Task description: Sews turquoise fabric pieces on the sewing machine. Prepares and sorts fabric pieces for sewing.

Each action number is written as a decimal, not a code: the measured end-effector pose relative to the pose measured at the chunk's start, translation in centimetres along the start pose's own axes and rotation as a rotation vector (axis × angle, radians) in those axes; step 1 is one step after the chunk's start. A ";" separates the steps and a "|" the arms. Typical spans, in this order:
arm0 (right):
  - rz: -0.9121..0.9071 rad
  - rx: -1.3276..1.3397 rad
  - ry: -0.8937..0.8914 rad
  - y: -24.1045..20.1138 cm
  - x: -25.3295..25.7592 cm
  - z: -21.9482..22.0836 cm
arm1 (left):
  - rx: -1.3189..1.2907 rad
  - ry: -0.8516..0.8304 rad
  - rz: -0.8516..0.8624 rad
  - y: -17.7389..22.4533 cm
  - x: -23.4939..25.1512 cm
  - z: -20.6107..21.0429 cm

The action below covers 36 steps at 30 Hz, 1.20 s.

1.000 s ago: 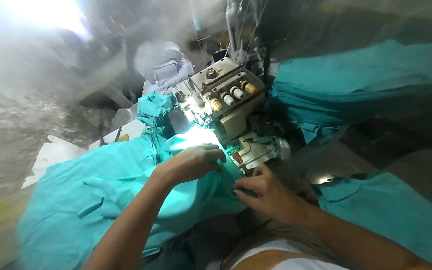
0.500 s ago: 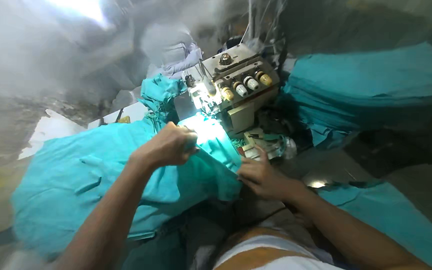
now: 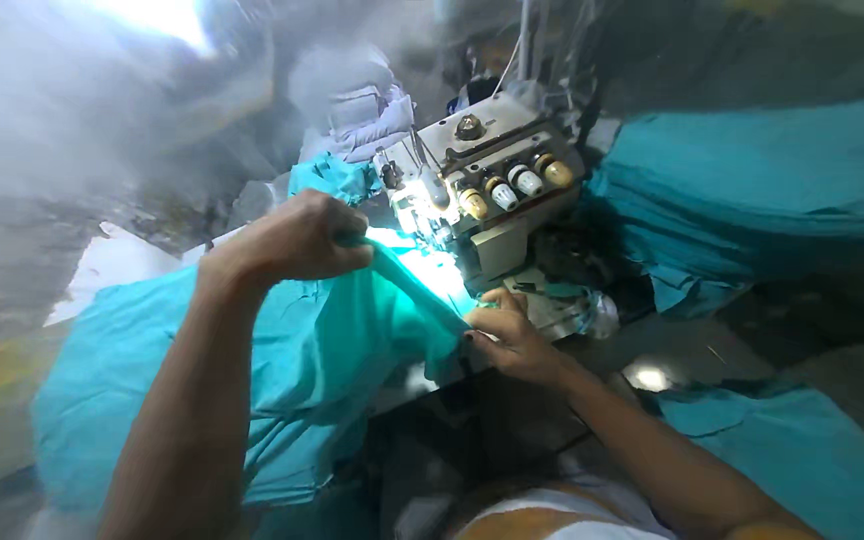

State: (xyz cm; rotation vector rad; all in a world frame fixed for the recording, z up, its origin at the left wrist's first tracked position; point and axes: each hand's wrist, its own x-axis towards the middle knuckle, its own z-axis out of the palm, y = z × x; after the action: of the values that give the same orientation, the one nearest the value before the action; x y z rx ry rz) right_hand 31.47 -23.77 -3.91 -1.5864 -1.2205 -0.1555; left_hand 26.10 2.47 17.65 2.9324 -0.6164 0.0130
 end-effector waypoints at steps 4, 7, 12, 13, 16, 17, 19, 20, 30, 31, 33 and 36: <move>-0.002 -0.042 0.073 -0.5 0.5 0.3 | -0.157 -0.024 0.124 2.5 0.3 -1.1; 0.025 0.005 0.057 -0.3 0.4 0.4 | 0.108 -0.076 0.003 1.9 0.9 0.0; 0.084 0.119 0.008 -0.4 0.6 -0.1 | 0.033 -0.019 0.114 1.9 1.5 0.9; 0.085 0.124 0.008 -0.4 0.6 -0.1 | 0.066 -0.028 0.077 1.4 1.6 0.9; 0.077 0.119 0.018 -0.4 0.8 -0.2 | 0.048 -0.061 0.009 0.6 2.1 0.9; 0.076 0.118 0.017 -0.4 0.8 -0.2 | 0.026 -0.065 0.001 0.5 2.2 0.9; 0.084 0.112 0.008 -0.5 1.0 -0.3 | -0.006 -0.055 -0.026 0.1 2.3 1.1; 0.090 0.111 0.007 -0.5 1.1 -0.3 | -0.018 -0.051 -0.043 -0.3 2.2 1.1; 0.096 0.152 -0.011 -1.0 0.8 -0.5 | -0.302 0.012 -0.038 -0.2 1.0 0.3; 0.104 0.159 -0.012 -1.0 0.7 -0.4 | -0.259 0.032 -0.019 -0.5 1.3 1.0; 0.120 0.177 -0.013 -1.0 0.9 -0.3 | -0.256 0.056 0.077 -0.3 1.8 2.3; 0.121 0.180 -0.021 -1.0 0.9 -0.2 | -0.380 0.010 0.230 1.1 2.5 3.5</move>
State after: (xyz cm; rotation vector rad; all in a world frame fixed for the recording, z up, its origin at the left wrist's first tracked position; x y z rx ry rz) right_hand 31.26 -23.42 -2.62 -1.5023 -1.1192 0.0477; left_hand 27.88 -0.02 14.42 2.4850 -0.8469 -0.0583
